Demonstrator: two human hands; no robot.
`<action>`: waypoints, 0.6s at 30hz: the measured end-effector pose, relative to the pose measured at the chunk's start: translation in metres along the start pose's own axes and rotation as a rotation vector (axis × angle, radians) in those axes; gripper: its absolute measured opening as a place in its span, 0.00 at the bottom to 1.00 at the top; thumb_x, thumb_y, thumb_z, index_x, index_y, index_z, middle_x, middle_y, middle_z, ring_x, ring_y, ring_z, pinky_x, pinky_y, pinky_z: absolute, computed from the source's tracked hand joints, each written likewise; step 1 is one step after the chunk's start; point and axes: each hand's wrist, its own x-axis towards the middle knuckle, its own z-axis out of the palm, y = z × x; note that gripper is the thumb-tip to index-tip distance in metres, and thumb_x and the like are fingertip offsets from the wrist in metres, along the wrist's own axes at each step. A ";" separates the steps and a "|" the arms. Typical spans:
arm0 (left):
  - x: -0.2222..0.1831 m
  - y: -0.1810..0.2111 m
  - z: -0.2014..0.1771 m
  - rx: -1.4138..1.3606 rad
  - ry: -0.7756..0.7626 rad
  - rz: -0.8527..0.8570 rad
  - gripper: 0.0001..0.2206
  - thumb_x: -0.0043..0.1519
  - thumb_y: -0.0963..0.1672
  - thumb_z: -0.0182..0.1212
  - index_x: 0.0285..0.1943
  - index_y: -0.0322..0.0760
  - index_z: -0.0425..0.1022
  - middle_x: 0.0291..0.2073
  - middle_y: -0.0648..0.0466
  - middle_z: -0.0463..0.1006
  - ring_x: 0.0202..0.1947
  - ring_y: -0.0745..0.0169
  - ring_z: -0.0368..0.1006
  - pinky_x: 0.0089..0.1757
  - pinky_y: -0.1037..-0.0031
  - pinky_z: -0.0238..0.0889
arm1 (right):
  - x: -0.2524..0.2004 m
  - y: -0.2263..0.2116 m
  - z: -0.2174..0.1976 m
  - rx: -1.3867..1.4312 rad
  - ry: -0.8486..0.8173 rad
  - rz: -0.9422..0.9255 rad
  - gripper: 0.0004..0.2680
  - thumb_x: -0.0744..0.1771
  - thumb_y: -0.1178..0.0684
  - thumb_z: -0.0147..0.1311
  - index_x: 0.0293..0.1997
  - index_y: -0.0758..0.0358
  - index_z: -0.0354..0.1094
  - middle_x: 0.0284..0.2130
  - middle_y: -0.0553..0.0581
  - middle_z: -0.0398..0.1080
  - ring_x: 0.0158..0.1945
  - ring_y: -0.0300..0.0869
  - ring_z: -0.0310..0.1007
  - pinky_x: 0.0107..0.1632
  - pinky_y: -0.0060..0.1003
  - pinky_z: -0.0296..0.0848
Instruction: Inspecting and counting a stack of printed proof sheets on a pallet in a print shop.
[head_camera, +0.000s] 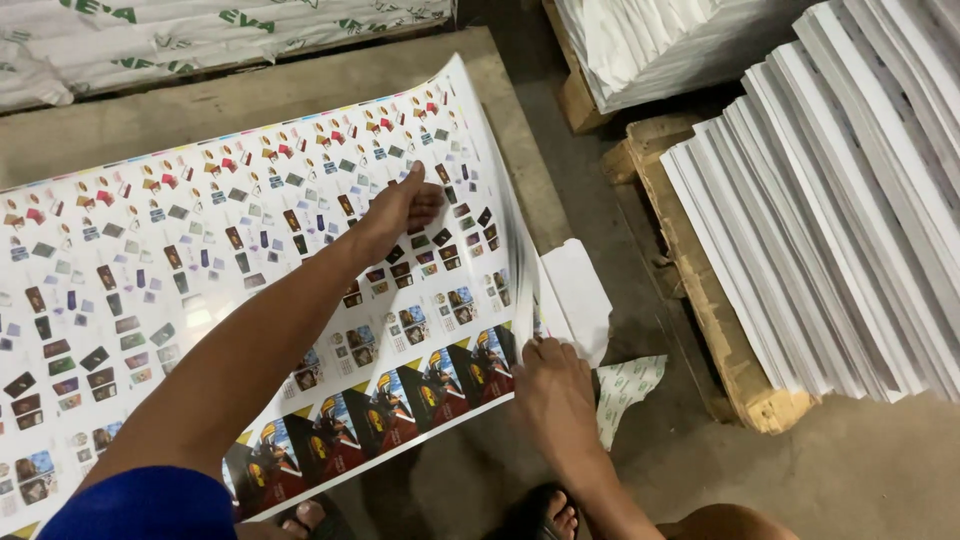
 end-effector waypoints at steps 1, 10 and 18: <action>-0.001 -0.001 0.002 -0.002 -0.002 -0.001 0.39 0.68 0.59 0.27 0.70 0.24 0.67 0.61 0.39 0.75 0.59 0.48 0.73 0.62 0.61 0.66 | 0.001 0.000 0.000 -0.002 -0.003 0.001 0.06 0.60 0.55 0.57 0.33 0.62 0.77 0.43 0.61 0.69 0.45 0.56 0.67 0.50 0.51 0.68; -0.004 0.007 -0.004 -0.021 -0.065 0.070 0.47 0.58 0.68 0.22 0.51 0.31 0.78 0.35 0.51 0.72 0.40 0.58 0.68 0.51 0.65 0.61 | 0.000 -0.001 -0.011 0.188 -0.076 -0.134 0.12 0.63 0.60 0.53 0.50 0.66 0.73 0.43 0.60 0.68 0.46 0.54 0.67 0.49 0.49 0.66; -0.001 0.001 -0.007 -0.026 -0.096 0.099 0.42 0.59 0.67 0.30 0.50 0.35 0.78 0.38 0.52 0.74 0.40 0.62 0.67 0.54 0.66 0.64 | -0.001 0.008 -0.016 0.185 -0.077 -0.236 0.12 0.65 0.53 0.53 0.53 0.63 0.73 0.44 0.56 0.70 0.50 0.51 0.67 0.54 0.46 0.63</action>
